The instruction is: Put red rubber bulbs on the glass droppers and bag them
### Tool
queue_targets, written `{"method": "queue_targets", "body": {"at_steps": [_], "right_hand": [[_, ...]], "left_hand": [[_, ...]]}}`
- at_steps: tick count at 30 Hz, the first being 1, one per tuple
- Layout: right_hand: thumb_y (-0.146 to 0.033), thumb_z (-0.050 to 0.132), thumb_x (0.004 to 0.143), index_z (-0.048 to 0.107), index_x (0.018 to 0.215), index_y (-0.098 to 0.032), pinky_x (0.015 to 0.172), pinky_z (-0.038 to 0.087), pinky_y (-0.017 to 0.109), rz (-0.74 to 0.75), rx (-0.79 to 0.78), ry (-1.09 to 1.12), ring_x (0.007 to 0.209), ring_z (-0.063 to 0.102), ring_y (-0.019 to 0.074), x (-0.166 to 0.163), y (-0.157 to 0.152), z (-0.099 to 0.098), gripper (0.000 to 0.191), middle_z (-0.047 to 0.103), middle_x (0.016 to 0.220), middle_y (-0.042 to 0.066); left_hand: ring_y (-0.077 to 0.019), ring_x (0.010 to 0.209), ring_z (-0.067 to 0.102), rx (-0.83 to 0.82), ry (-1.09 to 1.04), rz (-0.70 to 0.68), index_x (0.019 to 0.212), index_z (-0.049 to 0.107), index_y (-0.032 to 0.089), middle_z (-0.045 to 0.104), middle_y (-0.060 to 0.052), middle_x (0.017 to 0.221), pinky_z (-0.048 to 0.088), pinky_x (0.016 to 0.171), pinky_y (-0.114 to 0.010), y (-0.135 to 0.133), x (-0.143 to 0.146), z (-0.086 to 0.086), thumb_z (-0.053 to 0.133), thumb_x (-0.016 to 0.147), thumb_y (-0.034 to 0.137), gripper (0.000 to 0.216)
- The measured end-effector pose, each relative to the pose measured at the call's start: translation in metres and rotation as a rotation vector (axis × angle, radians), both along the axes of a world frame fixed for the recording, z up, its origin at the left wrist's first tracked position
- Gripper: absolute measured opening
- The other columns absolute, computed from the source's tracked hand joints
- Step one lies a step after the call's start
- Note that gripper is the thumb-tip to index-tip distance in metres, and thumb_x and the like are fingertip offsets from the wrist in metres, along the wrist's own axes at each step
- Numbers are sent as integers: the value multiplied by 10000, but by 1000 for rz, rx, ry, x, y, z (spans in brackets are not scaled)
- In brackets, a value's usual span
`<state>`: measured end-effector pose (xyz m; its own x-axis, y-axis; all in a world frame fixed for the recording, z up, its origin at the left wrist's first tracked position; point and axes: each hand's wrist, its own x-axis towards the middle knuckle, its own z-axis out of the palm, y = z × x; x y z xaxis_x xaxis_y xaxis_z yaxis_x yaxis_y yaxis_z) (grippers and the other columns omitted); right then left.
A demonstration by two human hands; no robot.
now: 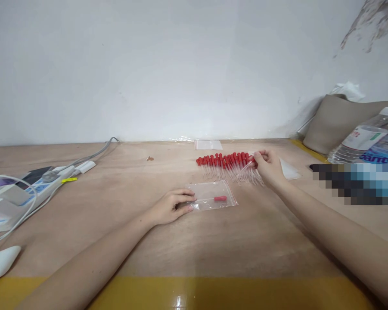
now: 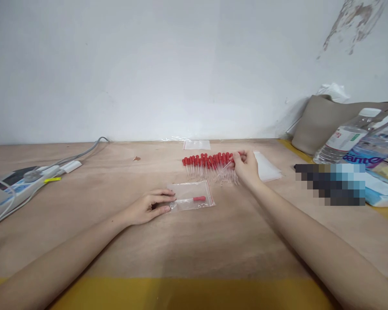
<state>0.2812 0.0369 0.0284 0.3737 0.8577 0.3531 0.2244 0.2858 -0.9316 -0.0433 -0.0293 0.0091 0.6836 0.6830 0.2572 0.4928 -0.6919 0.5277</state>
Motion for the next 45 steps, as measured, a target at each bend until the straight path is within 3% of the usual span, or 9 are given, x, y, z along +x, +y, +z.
{"method": "queue_targets", "body": {"at_steps": [8,13,18,22,26,30,36,38,45], "right_hand": [[-385,656,651,440,741,-213,520,492,245,201,-177,406,514,570,97,-22,-39,-33,290,577,642,-29],[-379,698,627,485,709,-201,494,480,224,315,-214,449,499,561,85,-21,-51,-35,290,600,646,-18],[-368,734,592,495,706,-202,641,516,282,383,-252,524,631,615,127,-21,-57,-33,312,617,697,-5],[-390,716,617,542,774,-191,600,471,262,529,-293,235,601,571,108,-27,-59,-37,307,605,675,-12],[-407,680,637,600,773,-168,496,364,219,529,-209,-156,515,445,75,-31,-57,-39,286,559,608,-23],[-414,639,661,630,782,-162,468,324,218,534,-196,-292,482,398,79,-37,-57,-36,280,512,548,-33],[-429,439,820,626,786,-164,538,393,235,698,-178,-392,543,489,99,-37,-64,-31,326,599,671,9],[-420,452,810,620,850,-164,537,406,237,638,-201,-413,543,504,103,-31,-57,-28,308,623,719,21],[-245,502,762,658,861,-166,709,419,286,46,-114,-910,731,564,169,-15,16,0,201,640,807,62]], "left_hand": [[-192,1058,529,-14,10,2,1135,578,244,529,-67,1196,499,786,-306,1,-1,-2,498,851,349,313],[-196,1075,519,0,7,-2,1131,581,244,529,-65,1196,474,861,-340,1,0,-2,495,851,356,314],[-200,1102,503,11,36,14,1174,543,255,527,-54,1210,453,898,-354,0,0,2,497,850,362,344],[-205,1159,461,42,50,31,1258,452,251,502,-58,1256,387,979,-385,-2,0,5,511,840,367,438],[-204,1165,458,47,57,30,1264,441,247,497,-60,1264,386,980,-386,-2,0,6,511,839,365,447],[-202,1149,471,57,57,27,1255,454,236,514,-65,1244,391,975,-380,-2,1,5,514,837,363,440],[-189,1111,499,50,62,2,1207,512,238,513,-63,1235,413,951,-356,0,1,3,499,848,344,374],[-188,1104,504,40,63,5,1189,528,239,508,-63,1238,420,941,-353,1,0,1,497,848,345,358],[-186,1079,517,42,9,-7,1128,553,223,543,-64,1186,414,936,-349,2,0,0,523,833,339,318]]}}
